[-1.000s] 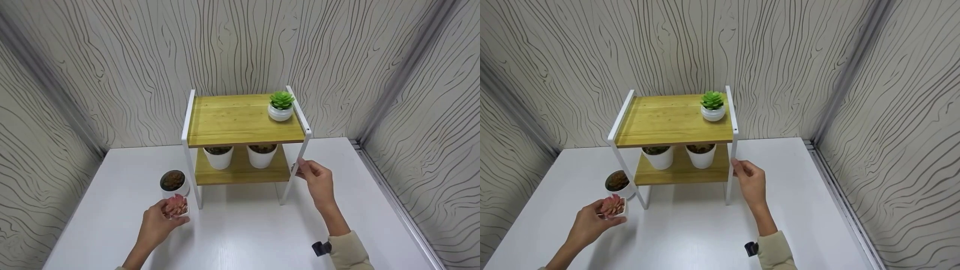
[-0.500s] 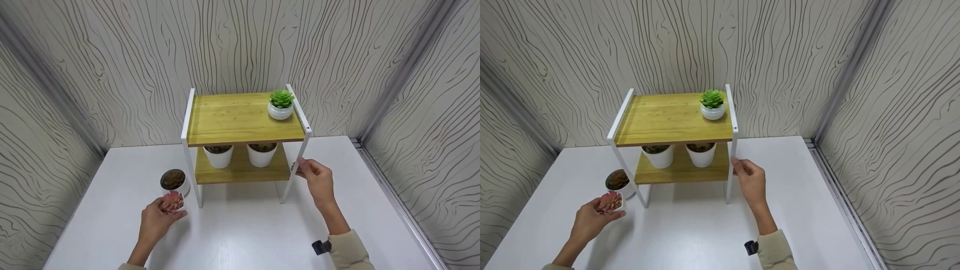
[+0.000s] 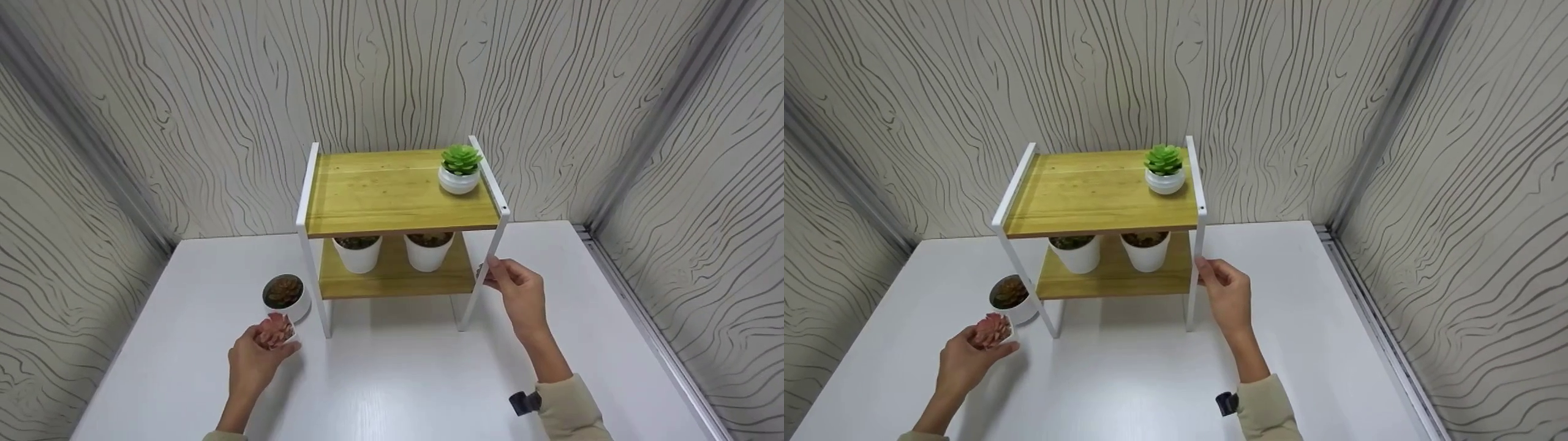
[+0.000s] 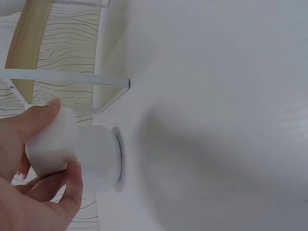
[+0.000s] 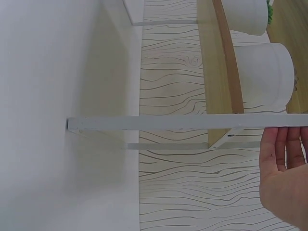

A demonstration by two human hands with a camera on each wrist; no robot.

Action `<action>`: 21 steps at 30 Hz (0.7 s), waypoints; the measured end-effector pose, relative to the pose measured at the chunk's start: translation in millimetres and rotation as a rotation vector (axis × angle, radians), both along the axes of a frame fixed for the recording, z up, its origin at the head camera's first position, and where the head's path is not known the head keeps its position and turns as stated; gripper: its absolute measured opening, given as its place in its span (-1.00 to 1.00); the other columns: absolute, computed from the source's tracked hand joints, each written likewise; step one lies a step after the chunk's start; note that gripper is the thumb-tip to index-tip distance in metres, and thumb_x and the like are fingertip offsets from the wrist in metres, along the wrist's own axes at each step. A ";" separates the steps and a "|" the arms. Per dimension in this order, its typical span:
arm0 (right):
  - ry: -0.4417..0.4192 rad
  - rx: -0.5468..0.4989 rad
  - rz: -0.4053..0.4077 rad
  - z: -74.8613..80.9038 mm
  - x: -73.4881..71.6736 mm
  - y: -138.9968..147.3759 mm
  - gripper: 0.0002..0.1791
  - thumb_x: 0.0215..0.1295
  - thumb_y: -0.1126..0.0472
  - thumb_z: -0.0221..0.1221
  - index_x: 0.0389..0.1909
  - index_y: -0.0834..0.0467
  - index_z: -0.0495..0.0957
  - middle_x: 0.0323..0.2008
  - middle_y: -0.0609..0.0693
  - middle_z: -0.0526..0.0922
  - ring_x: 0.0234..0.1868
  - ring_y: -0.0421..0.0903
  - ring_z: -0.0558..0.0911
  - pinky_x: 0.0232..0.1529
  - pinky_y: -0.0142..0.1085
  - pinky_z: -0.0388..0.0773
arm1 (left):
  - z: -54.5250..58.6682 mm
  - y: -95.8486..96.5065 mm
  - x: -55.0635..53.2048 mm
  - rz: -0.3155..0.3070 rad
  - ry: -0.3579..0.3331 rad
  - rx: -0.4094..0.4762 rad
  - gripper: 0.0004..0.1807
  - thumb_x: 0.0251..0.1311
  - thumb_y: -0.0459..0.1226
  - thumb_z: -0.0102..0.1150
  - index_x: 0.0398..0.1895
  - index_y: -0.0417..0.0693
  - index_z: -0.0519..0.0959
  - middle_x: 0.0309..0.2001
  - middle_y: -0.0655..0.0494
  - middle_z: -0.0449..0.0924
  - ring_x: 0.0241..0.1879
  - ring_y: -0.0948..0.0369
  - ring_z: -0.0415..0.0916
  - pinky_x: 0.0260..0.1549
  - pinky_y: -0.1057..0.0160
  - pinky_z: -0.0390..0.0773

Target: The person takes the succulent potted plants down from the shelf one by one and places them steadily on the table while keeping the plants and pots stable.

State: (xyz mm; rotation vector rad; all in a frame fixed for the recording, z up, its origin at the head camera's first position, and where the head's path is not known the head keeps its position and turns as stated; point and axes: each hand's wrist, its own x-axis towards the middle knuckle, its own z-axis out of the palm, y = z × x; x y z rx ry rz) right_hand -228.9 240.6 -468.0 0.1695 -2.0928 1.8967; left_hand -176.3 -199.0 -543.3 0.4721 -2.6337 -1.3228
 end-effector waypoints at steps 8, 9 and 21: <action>-0.022 0.002 -0.007 0.2 0.9 0.1 -0.63 0.28 -0.01 0.07 -0.26 0.24 0.61 -0.25 0.29 0.59 -0.22 0.02 0.64 -0.12 -0.30 0.55 | -6.5 3.6 -2.6 0.091 -0.050 0.040 -0.13 -0.34 -0.05 0.52 0.03 -0.37 0.38 -0.11 -0.29 0.54 -0.18 0.01 0.52 -0.37 0.17 0.56; -0.023 0.000 -0.007 0.2 0.9 0.2 -0.63 0.28 -0.01 0.07 -0.26 0.24 0.61 -0.25 0.29 0.59 -0.21 0.04 0.64 -0.12 -0.30 0.55 | -7.4 3.8 -2.5 0.097 -0.053 0.043 -0.13 -0.34 -0.05 0.52 0.03 -0.37 0.37 -0.11 -0.30 0.54 -0.17 0.00 0.52 -0.38 0.17 0.56; -0.021 -0.007 -0.014 0.4 1.5 -0.4 -0.63 0.27 -0.01 0.09 -0.28 0.24 0.62 -0.30 0.16 0.63 -0.19 0.15 0.61 -0.13 -0.30 0.55 | -25.5 3.5 -1.6 0.154 -0.070 0.043 -0.16 -0.32 -0.06 0.50 0.02 -0.40 0.38 -0.09 -0.34 0.52 -0.11 -0.08 0.51 -0.28 0.06 0.55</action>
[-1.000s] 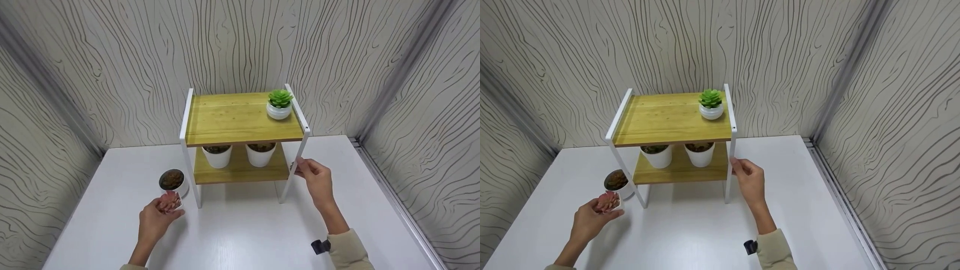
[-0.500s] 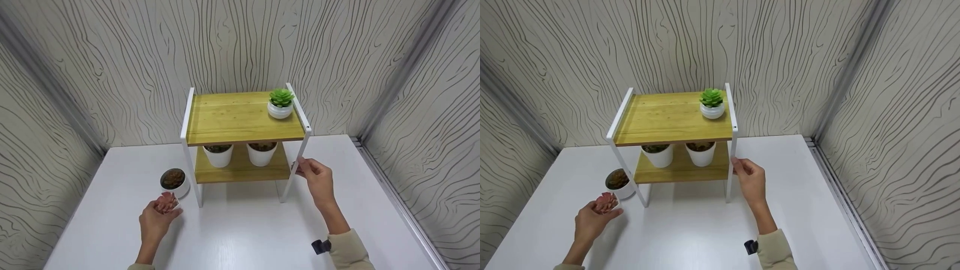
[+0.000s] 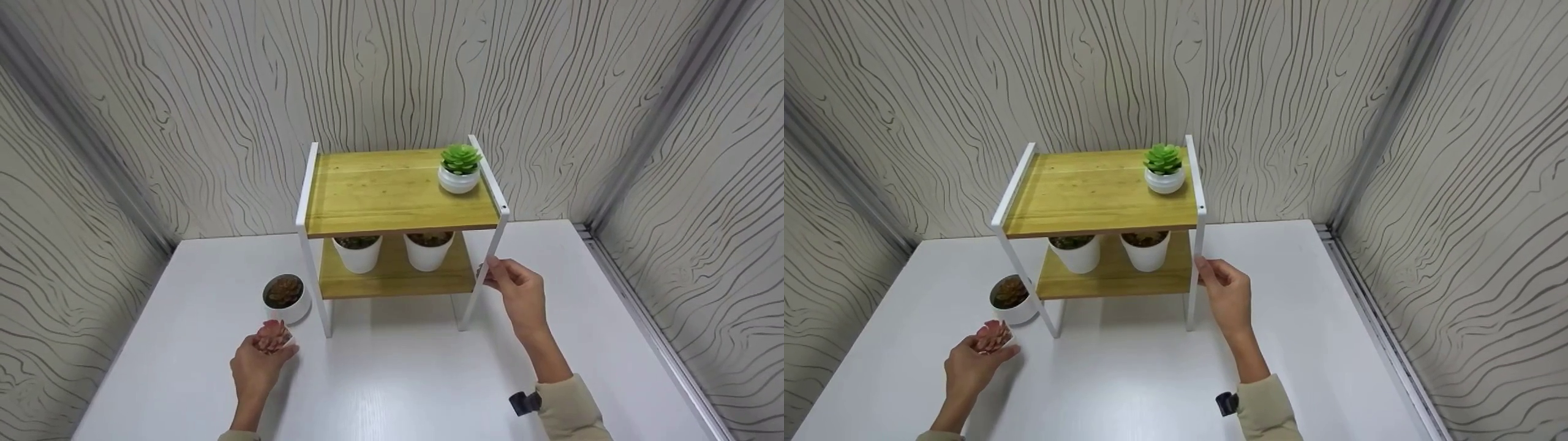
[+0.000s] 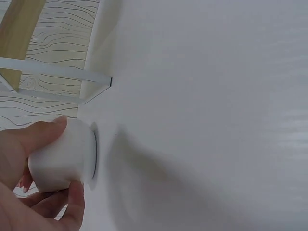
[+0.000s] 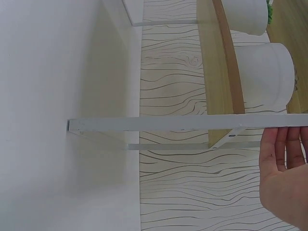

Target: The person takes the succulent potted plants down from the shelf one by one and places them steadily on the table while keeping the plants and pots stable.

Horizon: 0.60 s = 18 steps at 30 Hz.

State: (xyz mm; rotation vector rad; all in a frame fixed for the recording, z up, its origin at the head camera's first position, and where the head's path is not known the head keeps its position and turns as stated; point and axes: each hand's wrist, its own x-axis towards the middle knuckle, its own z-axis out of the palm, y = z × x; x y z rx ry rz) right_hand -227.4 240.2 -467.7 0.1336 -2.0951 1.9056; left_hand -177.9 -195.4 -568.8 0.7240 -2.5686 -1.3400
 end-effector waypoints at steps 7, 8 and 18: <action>0.025 0.003 0.014 3.9 2.4 -0.8 -0.64 0.30 0.03 0.06 -0.27 0.29 0.60 -0.31 0.16 0.63 -0.19 0.17 0.60 -0.14 -0.28 0.56 | -10.1 2.0 0.3 0.018 0.014 0.028 -0.25 -0.29 -0.14 0.48 -0.03 -0.40 0.39 -0.11 -0.31 0.51 -0.08 -0.09 0.46 -0.17 -0.01 0.46; 0.024 0.003 0.012 3.6 2.3 -0.8 -0.64 0.30 0.03 0.06 -0.27 0.28 0.60 -0.31 0.16 0.63 -0.19 0.16 0.61 -0.14 -0.28 0.56 | -11.6 2.3 -0.1 0.019 0.019 0.029 -0.26 -0.28 -0.15 0.48 -0.04 -0.40 0.39 -0.11 -0.31 0.51 -0.08 -0.10 0.47 -0.17 -0.02 0.46; 0.002 -0.013 0.008 -0.9 -0.6 0.2 -0.61 0.28 0.00 0.08 -0.27 0.29 0.60 -0.29 0.24 0.61 -0.19 0.16 0.60 -0.12 -0.27 0.55 | -21.8 4.3 -4.4 0.038 0.011 0.027 -0.30 -0.27 -0.18 0.47 -0.06 -0.39 0.39 -0.13 -0.31 0.52 -0.09 -0.11 0.48 -0.16 -0.04 0.46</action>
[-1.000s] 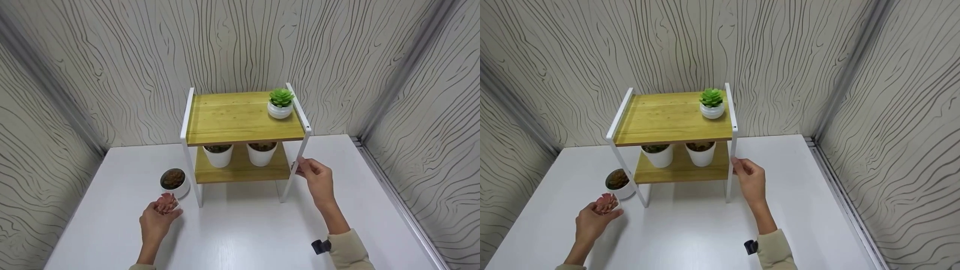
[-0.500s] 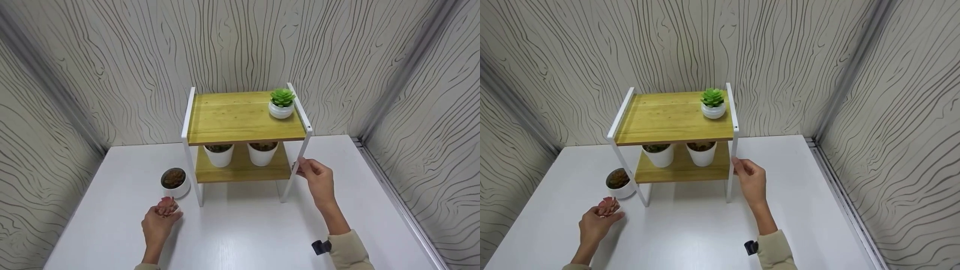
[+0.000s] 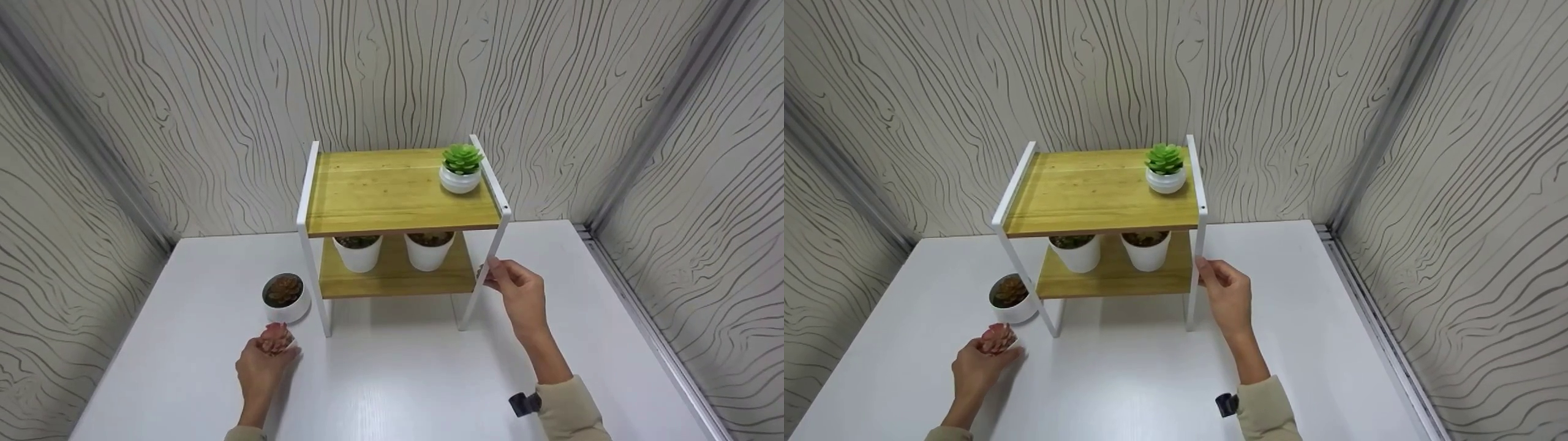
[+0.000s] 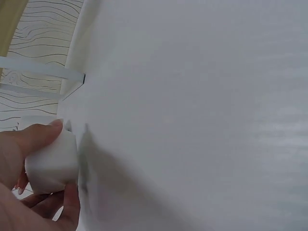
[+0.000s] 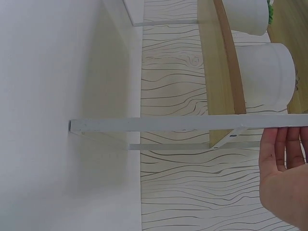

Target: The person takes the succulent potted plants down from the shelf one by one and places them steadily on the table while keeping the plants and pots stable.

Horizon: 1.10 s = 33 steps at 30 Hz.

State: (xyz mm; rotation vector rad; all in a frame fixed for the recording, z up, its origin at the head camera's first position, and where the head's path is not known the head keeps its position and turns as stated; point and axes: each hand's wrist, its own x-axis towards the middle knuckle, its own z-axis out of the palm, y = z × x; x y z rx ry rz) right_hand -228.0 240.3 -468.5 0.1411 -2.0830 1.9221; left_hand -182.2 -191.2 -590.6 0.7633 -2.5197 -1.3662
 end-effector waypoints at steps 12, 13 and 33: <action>-0.004 0.003 0.007 -1.6 0.9 1.3 -0.63 0.28 0.00 0.08 -0.27 0.26 0.61 -0.30 0.16 0.62 -0.18 0.14 0.60 -0.11 -0.28 0.55 | -5.9 3.6 -2.4 0.011 0.002 -0.003 -0.31 -0.26 -0.18 0.47 -0.05 -0.34 0.38 -0.11 -0.29 0.51 -0.07 -0.09 0.48 -0.12 -0.05 0.47; -0.001 0.001 0.008 -1.7 0.9 1.2 -0.63 0.28 0.01 0.08 -0.28 0.26 0.61 -0.30 0.16 0.63 -0.19 0.12 0.61 -0.12 -0.28 0.55 | -6.0 4.1 -2.4 0.011 0.006 -0.010 -0.32 -0.26 -0.19 0.46 -0.06 -0.33 0.38 -0.12 -0.28 0.52 -0.07 -0.09 0.49 -0.13 -0.05 0.47; -0.006 -0.008 -0.032 -1.6 2.8 -2.4 -0.64 0.25 -0.01 0.11 -0.26 0.22 0.63 -0.29 0.12 0.63 -0.20 0.06 0.63 -0.12 -0.30 0.55 | -9.7 7.1 -2.7 0.038 -0.002 -0.027 -0.35 -0.22 -0.20 0.42 -0.05 -0.28 0.35 -0.15 -0.21 0.52 -0.12 -0.04 0.50 -0.16 -0.02 0.49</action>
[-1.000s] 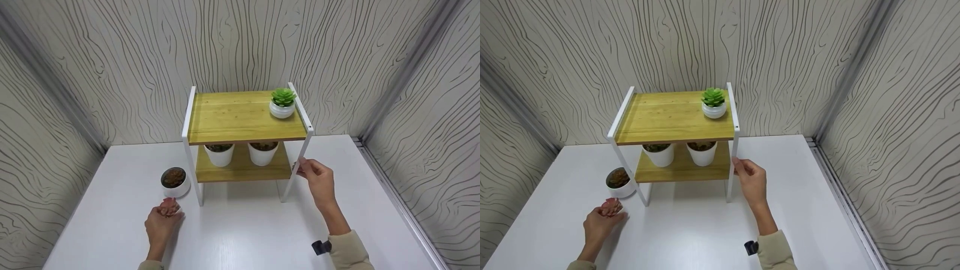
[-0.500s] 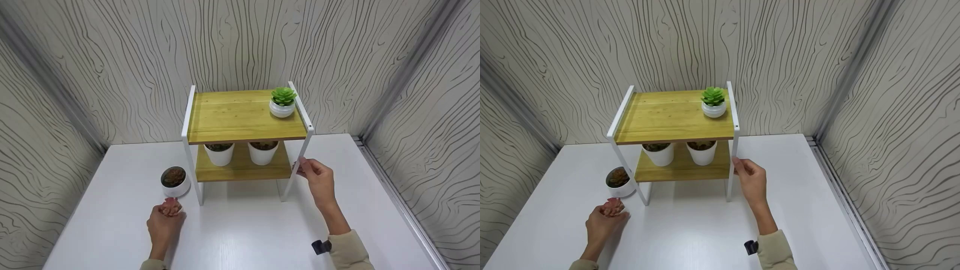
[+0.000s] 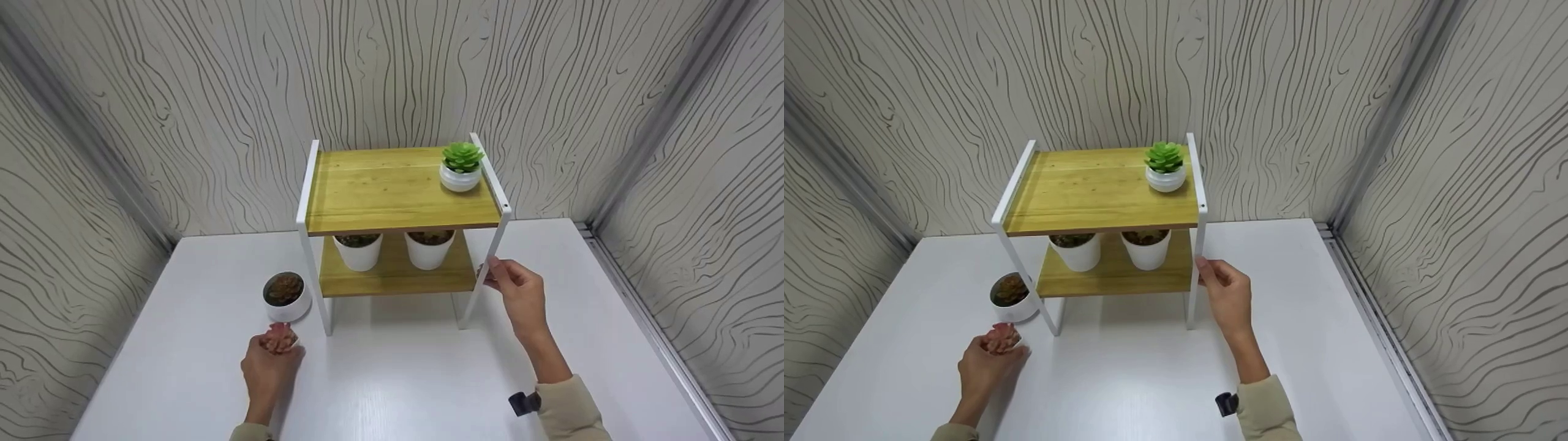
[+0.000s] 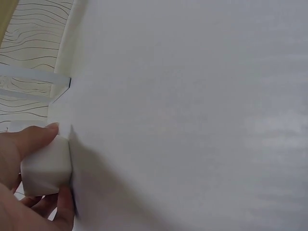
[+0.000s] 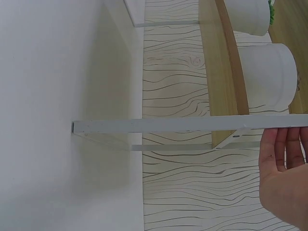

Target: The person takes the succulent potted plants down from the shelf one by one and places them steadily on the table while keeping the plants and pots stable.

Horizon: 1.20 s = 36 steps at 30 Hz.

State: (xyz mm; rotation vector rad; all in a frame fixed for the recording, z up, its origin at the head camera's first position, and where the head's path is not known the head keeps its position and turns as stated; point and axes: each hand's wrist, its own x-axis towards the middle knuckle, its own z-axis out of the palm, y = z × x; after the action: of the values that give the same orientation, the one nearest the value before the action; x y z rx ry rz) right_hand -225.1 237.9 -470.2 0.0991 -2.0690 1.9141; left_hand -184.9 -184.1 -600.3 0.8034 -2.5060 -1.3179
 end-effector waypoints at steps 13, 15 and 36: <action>0.002 0.000 0.025 0.1 -2.4 -0.4 -0.63 0.25 0.00 0.11 -0.27 0.26 0.62 -0.28 0.26 0.60 -0.20 0.12 0.61 -0.13 -0.28 0.56 | 0.5 -1.5 1.6 -0.023 -0.025 0.062 -0.16 -0.29 -0.16 0.48 0.07 -0.32 0.26 -0.06 -0.24 0.44 -0.05 -0.04 0.42 -0.06 -0.05 0.44; 0.004 0.002 0.036 -0.3 -2.9 -0.2 -0.63 0.27 0.00 0.10 -0.27 0.27 0.61 -0.26 0.31 0.59 -0.20 0.13 0.61 -0.13 -0.28 0.56 | 0.9 -2.5 2.8 -0.024 -0.031 0.062 -0.09 -0.33 -0.15 0.50 0.10 -0.35 0.23 -0.06 -0.26 0.43 -0.05 -0.05 0.41 -0.07 -0.05 0.44; -0.006 0.005 0.024 -4.0 -2.2 2.0 -0.64 0.26 -0.02 0.09 -0.26 0.22 0.62 -0.24 0.30 0.58 -0.19 0.09 0.62 -0.12 -0.30 0.55 | 7.4 -12.2 13.4 -0.040 -0.111 0.023 0.15 -0.50 0.09 0.53 0.20 -0.34 0.23 0.06 -0.31 0.30 0.10 -0.19 0.22 0.02 -0.13 0.33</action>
State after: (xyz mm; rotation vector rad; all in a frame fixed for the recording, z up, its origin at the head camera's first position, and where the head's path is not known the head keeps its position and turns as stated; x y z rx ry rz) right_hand -227.4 239.9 -474.2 0.1205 -2.0855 1.9253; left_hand -171.5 -196.3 -592.9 0.8587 -2.6093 -1.3528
